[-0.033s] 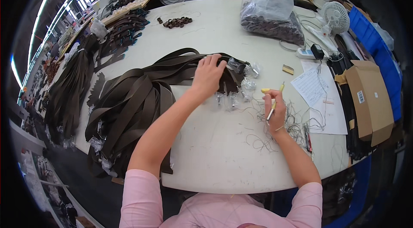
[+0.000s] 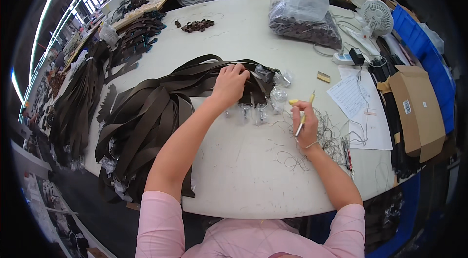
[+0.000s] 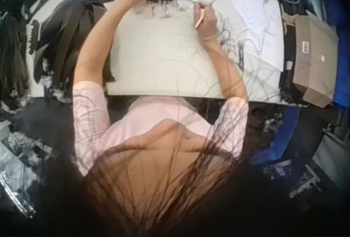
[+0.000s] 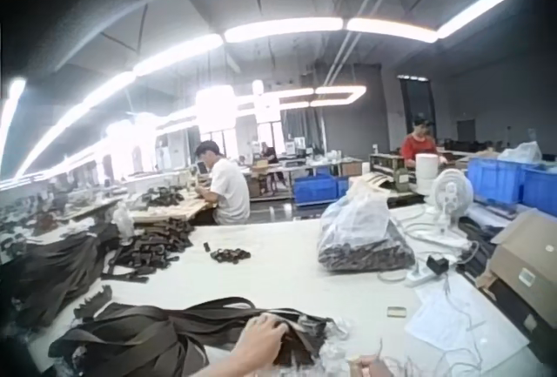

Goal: The person sits at a workbench and uses a yellow-handled awl to stitch a metal buckle onto the end of a brown fabric strap. They repeatedly pierce the fabric and pull a thread through to secure the hardware. The person handles multiple straps, moving finished ones aside and picking up new ones from a pile on the table.

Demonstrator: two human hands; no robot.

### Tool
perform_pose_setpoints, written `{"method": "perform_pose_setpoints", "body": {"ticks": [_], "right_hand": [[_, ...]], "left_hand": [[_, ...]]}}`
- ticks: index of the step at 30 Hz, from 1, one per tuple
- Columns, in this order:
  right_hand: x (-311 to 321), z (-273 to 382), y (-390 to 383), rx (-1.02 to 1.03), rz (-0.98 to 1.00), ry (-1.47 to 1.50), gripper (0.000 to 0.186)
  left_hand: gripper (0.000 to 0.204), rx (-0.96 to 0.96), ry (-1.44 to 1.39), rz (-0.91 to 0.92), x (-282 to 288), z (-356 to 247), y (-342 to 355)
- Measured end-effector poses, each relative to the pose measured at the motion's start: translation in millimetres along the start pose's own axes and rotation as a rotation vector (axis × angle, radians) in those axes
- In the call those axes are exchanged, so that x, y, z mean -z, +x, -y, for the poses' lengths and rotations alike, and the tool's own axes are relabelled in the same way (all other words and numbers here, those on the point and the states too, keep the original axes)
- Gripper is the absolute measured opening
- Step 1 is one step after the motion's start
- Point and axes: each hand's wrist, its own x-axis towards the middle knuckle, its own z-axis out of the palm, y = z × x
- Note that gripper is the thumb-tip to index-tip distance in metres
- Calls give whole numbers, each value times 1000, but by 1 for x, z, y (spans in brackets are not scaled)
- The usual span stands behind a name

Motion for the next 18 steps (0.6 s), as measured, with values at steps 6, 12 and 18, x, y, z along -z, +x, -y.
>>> {"method": "perform_pose_setpoints", "body": {"ticks": [6, 12, 18], "right_hand": [[14, -3, 2, 236, -15, -153, 11], [14, -11, 2, 102, -131, -59, 13], [-11, 40, 2, 370, -26, -76, 22]], "left_hand": [[30, 158, -511, 25, 59, -30, 21], [51, 128, -482, 75, 163, -65, -80], [67, 212, -143, 577, 142, -75, -191]]}}
